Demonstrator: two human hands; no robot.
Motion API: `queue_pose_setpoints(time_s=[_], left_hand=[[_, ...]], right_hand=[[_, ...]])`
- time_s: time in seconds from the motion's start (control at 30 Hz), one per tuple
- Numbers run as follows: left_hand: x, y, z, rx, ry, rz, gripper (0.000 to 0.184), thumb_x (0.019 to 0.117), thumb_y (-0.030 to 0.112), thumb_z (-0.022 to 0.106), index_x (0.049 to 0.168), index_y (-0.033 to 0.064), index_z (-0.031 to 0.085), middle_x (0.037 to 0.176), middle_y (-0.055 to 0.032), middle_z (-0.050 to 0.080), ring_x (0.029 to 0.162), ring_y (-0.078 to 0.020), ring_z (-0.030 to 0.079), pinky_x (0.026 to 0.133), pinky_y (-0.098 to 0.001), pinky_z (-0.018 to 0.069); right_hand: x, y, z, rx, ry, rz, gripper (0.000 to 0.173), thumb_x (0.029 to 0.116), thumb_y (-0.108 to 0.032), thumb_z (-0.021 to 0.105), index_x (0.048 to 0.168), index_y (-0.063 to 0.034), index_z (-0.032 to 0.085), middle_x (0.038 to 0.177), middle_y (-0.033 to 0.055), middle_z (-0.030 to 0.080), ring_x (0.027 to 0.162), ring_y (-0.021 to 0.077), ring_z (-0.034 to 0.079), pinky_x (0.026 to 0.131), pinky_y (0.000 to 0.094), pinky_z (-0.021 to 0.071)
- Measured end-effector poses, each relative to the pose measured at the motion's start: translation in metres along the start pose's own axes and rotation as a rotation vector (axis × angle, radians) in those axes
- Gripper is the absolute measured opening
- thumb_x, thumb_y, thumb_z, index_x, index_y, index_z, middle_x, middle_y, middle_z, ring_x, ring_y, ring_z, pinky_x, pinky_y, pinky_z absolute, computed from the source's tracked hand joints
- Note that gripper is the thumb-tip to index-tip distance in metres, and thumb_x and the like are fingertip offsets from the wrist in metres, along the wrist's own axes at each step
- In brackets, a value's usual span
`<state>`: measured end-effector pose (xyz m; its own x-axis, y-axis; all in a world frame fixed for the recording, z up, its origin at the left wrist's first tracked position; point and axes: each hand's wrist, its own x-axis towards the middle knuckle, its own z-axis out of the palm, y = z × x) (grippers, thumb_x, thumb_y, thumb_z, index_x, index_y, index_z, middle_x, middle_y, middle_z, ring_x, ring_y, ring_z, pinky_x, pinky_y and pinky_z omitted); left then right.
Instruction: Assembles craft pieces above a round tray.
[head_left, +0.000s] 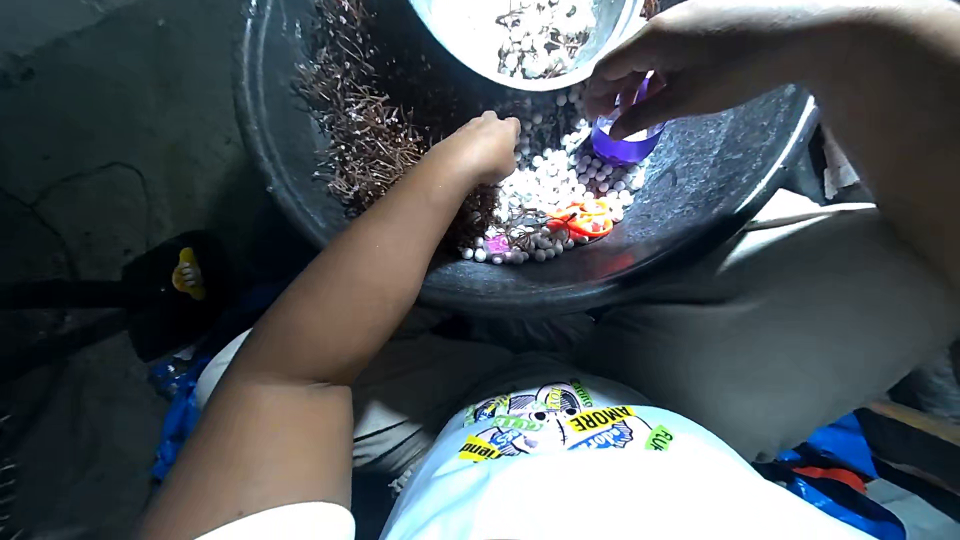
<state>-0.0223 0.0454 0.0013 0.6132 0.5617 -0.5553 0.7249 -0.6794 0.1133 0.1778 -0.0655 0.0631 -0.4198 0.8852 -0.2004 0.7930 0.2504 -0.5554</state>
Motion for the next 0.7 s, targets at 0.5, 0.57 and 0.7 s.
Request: queue_pose_setpoints(time_s=[0.5, 0.57, 0.7], left_hand=[[-0.033, -0.001, 0.013, 0.147, -0.089, 0.412, 0.027, 0.0972, 0.018, 0.071, 0.116, -0.0012, 0.069, 0.118, -0.0228, 0.066, 0.115, -0.0402, 0.062, 0.101, -0.0590, 0.0458], [-0.039, -0.007, 0.023, 0.152, -0.161, 0.486, 0.033, 0.0949, 0.020, 0.074, 0.122, 0.0012, 0.070, 0.124, -0.0224, 0.064, 0.119, -0.0401, 0.061, 0.104, -0.0593, 0.0448], [-0.048, -0.027, 0.026, 0.338, -0.158, 0.537, 0.019, 0.0927, 0.013, 0.074, 0.109, 0.0022, 0.073, 0.115, -0.0202, 0.066, 0.111, -0.0389, 0.063, 0.097, -0.0573, 0.0481]], right_hand=[[0.041, -0.016, 0.062, -0.170, -0.263, 0.068, 0.021, 0.0958, -0.007, 0.070, 0.116, 0.0003, 0.071, 0.106, 0.0216, 0.070, 0.100, 0.0394, 0.067, 0.091, 0.0618, 0.0488], [0.053, -0.014, 0.081, -0.228, -0.347, 0.060, 0.024, 0.0952, -0.007, 0.070, 0.117, 0.0034, 0.068, 0.110, 0.0246, 0.068, 0.106, 0.0433, 0.065, 0.093, 0.0629, 0.0480], [0.060, -0.022, 0.097, -0.336, -0.408, 0.069, 0.036, 0.0929, -0.017, 0.077, 0.115, 0.0056, 0.061, 0.106, 0.0241, 0.064, 0.104, 0.0420, 0.064, 0.091, 0.0581, 0.0491]])
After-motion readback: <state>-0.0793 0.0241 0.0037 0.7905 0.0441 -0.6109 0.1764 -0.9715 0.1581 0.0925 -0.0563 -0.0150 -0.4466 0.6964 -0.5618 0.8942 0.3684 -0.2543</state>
